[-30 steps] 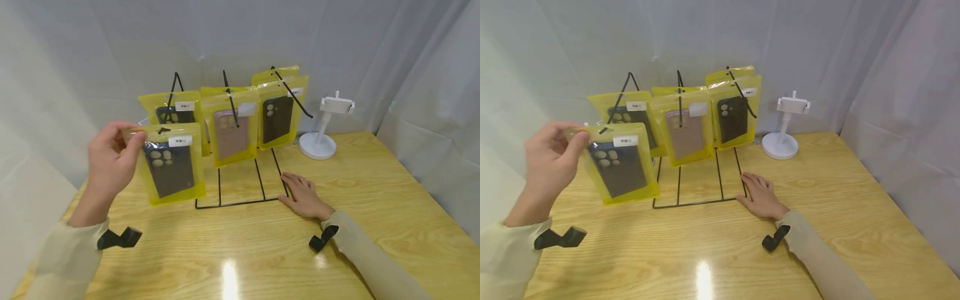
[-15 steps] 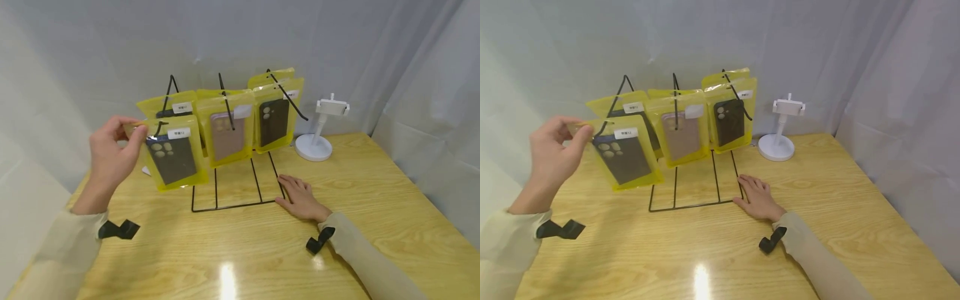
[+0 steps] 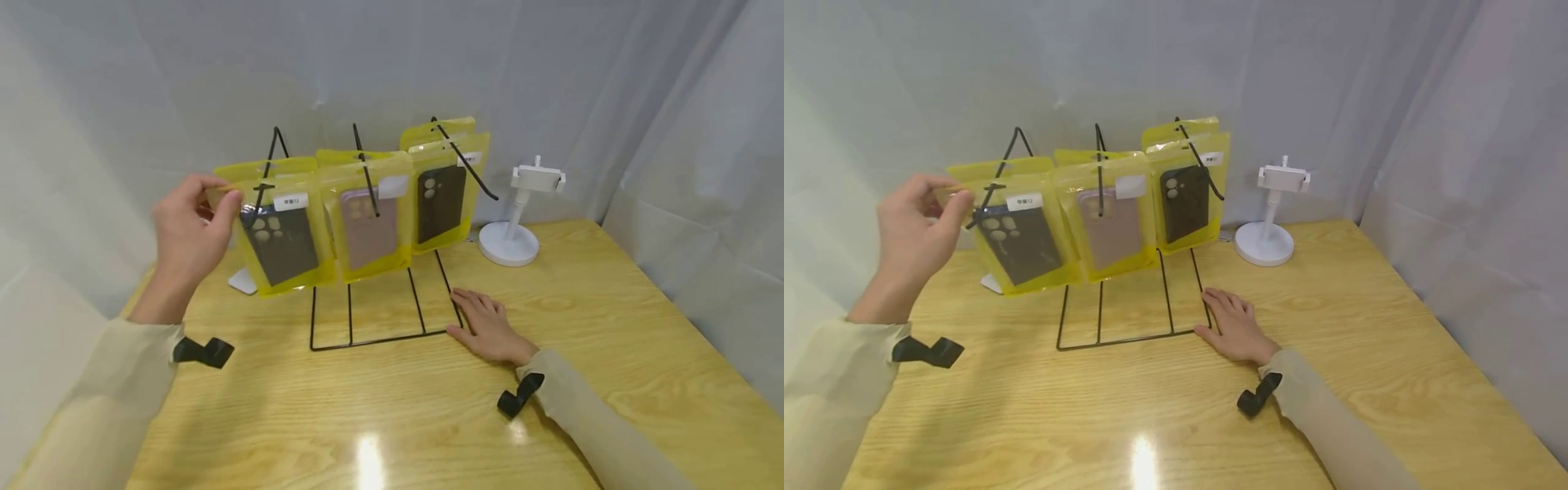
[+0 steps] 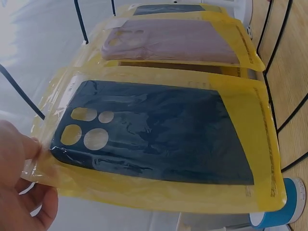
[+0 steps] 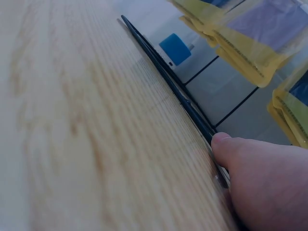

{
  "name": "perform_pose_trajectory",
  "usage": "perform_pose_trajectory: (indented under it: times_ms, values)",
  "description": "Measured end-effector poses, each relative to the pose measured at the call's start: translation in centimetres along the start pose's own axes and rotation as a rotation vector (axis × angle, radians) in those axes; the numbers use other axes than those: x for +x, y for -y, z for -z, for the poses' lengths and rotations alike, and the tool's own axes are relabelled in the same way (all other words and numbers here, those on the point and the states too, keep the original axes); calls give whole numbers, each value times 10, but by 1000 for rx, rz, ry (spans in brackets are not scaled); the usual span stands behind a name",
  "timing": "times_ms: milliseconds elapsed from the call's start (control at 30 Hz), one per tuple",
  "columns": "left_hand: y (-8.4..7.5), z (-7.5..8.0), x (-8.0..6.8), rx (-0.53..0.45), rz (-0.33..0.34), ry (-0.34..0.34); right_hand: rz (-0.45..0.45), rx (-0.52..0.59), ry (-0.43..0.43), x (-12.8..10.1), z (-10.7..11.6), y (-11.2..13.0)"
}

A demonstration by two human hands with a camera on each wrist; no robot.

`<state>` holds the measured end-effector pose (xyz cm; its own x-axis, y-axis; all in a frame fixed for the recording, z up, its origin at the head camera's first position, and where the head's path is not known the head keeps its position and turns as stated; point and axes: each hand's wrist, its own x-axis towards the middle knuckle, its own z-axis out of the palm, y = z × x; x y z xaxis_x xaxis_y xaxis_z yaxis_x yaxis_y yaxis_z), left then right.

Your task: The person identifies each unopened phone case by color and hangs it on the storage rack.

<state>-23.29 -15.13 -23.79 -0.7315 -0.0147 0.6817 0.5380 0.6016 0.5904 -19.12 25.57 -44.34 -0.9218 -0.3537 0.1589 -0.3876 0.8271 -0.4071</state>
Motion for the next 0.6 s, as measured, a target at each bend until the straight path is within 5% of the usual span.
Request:
perform_pose_trajectory:
  times_ms: [400, 600]
  values:
    - [0, 1, 1, 24, 23, -2, 5, 0, -5, 1, 1, 2]
    - [4, 6, -1, 27, 57, 60, 0, 16, 7, -1, 1, 3]
